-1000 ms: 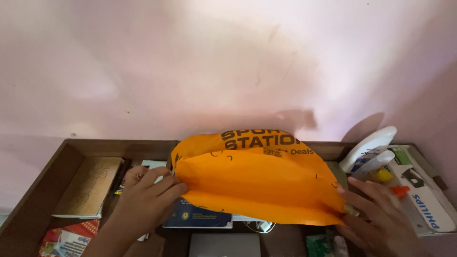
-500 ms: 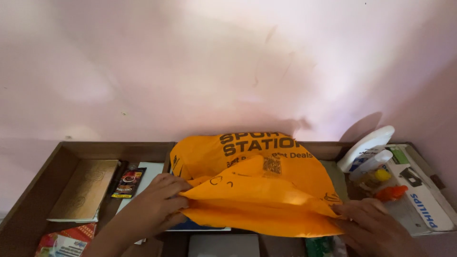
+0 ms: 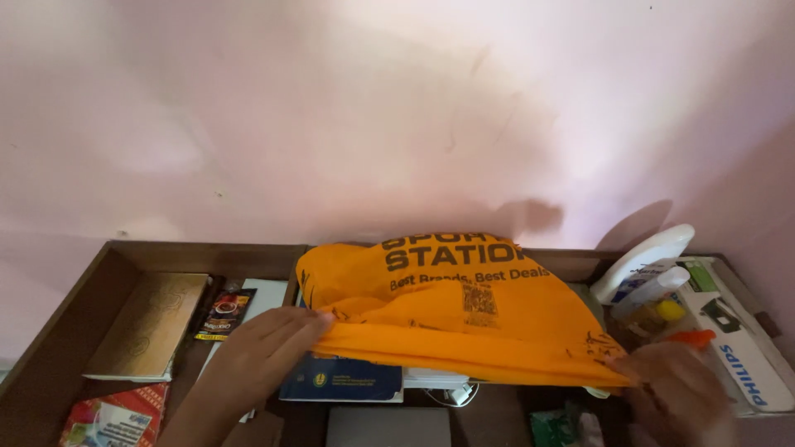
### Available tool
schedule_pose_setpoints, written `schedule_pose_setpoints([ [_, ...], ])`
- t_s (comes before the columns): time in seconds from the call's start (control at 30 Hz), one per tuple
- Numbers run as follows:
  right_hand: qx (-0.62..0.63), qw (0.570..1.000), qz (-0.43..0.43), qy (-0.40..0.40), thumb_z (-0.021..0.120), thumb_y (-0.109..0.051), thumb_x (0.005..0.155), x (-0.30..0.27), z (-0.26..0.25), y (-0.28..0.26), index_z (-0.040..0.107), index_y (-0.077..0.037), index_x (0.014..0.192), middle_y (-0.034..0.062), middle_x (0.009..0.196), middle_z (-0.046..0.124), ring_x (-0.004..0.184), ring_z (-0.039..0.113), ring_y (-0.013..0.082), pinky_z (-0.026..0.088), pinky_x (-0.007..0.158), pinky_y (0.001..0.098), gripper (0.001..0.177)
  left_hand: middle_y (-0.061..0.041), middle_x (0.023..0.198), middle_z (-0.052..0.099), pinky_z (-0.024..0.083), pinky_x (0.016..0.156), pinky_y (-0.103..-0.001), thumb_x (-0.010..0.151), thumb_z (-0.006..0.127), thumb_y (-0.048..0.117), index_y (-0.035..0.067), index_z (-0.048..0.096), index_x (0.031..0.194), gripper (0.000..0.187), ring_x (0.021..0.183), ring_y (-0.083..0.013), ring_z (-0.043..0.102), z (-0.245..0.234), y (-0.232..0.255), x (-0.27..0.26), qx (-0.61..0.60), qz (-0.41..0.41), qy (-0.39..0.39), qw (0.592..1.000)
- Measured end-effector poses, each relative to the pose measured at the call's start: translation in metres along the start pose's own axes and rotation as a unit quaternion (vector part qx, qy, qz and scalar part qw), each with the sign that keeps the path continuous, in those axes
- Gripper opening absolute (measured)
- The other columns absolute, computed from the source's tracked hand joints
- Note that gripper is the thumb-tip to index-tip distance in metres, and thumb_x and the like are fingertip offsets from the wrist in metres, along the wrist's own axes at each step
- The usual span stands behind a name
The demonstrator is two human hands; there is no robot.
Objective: Organizing and cleaning items on a desk, including books, papers, and a bag
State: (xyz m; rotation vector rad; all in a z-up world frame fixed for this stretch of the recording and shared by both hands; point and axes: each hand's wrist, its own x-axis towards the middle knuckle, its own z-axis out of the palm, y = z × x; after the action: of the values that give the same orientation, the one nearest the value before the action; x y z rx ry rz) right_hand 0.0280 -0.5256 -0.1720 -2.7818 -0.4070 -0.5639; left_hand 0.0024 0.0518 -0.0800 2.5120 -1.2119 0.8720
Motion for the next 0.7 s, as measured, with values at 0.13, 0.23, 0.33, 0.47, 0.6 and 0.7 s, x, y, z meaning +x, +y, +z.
schedule_pose_setpoints([
  [0.13, 0.097, 0.978, -0.139, 0.12, 0.061, -0.016, 0.092, 0.024, -0.047, -0.054, 0.075, -0.013, 0.109, 0.0051, 0.114, 0.074, 0.108, 0.07, 0.024, 0.055, 0.096, 0.0375, 0.022, -0.015, 0.114, 0.072, 0.057, 0.092, -0.045, 0.095, 0.063, -0.003, 0.001, 0.062, 0.124, 0.03, 0.105, -0.0319, 0.069, -0.003, 0.005, 0.014, 0.004, -0.029, 0.063, 0.998],
  [0.23, 0.193, 0.972, -0.069, 0.118, 0.062, -0.008, 0.093, 0.021, -0.035, -0.066, 0.076, -0.009, 0.107, 0.0062, 0.12, 0.075, 0.116, 0.073, 0.0218, 0.056, 0.11, 0.0364, 0.02, -0.003, 0.109, 0.075, 0.051, 0.092, -0.044, 0.09, 0.065, -0.002, 0.012, 0.069, 0.116, 0.03, 0.109, -0.0288, 0.069, -0.002, 0.002, 0.02, 0.082, -0.092, 0.082, 0.989],
  [0.33, 0.243, 0.963, -0.041, 0.107, 0.061, -0.005, 0.094, 0.011, -0.018, -0.048, 0.072, -0.007, 0.113, 0.008, 0.123, 0.076, 0.117, 0.071, 0.0258, 0.051, 0.116, 0.0427, 0.022, 0.01, 0.113, 0.074, 0.039, 0.101, -0.046, 0.084, 0.067, 0.006, 0.024, 0.071, 0.107, 0.029, 0.118, -0.0244, 0.064, -0.008, 0.008, 0.031, 0.18, -0.188, 0.087, 0.961],
  [0.47, 0.085, 0.98, 0.159, 0.084, 0.076, -0.003, 0.077, 0.004, -0.054, -0.137, 0.07, -0.031, 0.128, 0.0014, 0.131, 0.071, 0.112, 0.07, 0.0211, 0.049, 0.063, 0.0356, 0.058, 0.0, 0.142, 0.065, 0.028, 0.12, -0.06, 0.082, 0.054, 0.009, 0.017, 0.066, 0.13, 0.05, 0.139, -0.0325, 0.052, -0.019, 0.033, 0.054, 0.175, -0.283, 0.145, 0.932],
  [0.6, 0.135, 0.947, -0.157, 0.246, 0.076, -0.015, 0.087, 0.031, -0.045, -0.171, 0.071, -0.019, 0.115, 0.0036, 0.103, 0.072, 0.088, 0.07, 0.0189, 0.056, 0.084, 0.0277, 0.029, -0.006, 0.143, 0.058, 0.025, 0.114, -0.073, 0.093, 0.059, 0.03, 0.019, 0.054, 0.137, 0.045, 0.139, -0.0351, 0.051, -0.006, 0.093, 0.09, 0.103, -0.089, 0.125, 0.983],
  [0.7, 0.221, 0.912, -0.214, 0.272, 0.07, -0.022, 0.088, 0.038, -0.033, -0.186, 0.073, -0.011, 0.11, 0.0068, 0.096, 0.076, 0.08, 0.072, 0.0223, 0.057, 0.076, 0.034, 0.025, -0.007, 0.152, 0.059, 0.035, 0.116, -0.062, 0.104, 0.025, 0.068, 0.012, 0.055, 0.145, 0.076, 0.143, -0.0324, 0.055, -0.002, 0.121, 0.117, 0.1, -0.011, 0.115, 0.988],
])
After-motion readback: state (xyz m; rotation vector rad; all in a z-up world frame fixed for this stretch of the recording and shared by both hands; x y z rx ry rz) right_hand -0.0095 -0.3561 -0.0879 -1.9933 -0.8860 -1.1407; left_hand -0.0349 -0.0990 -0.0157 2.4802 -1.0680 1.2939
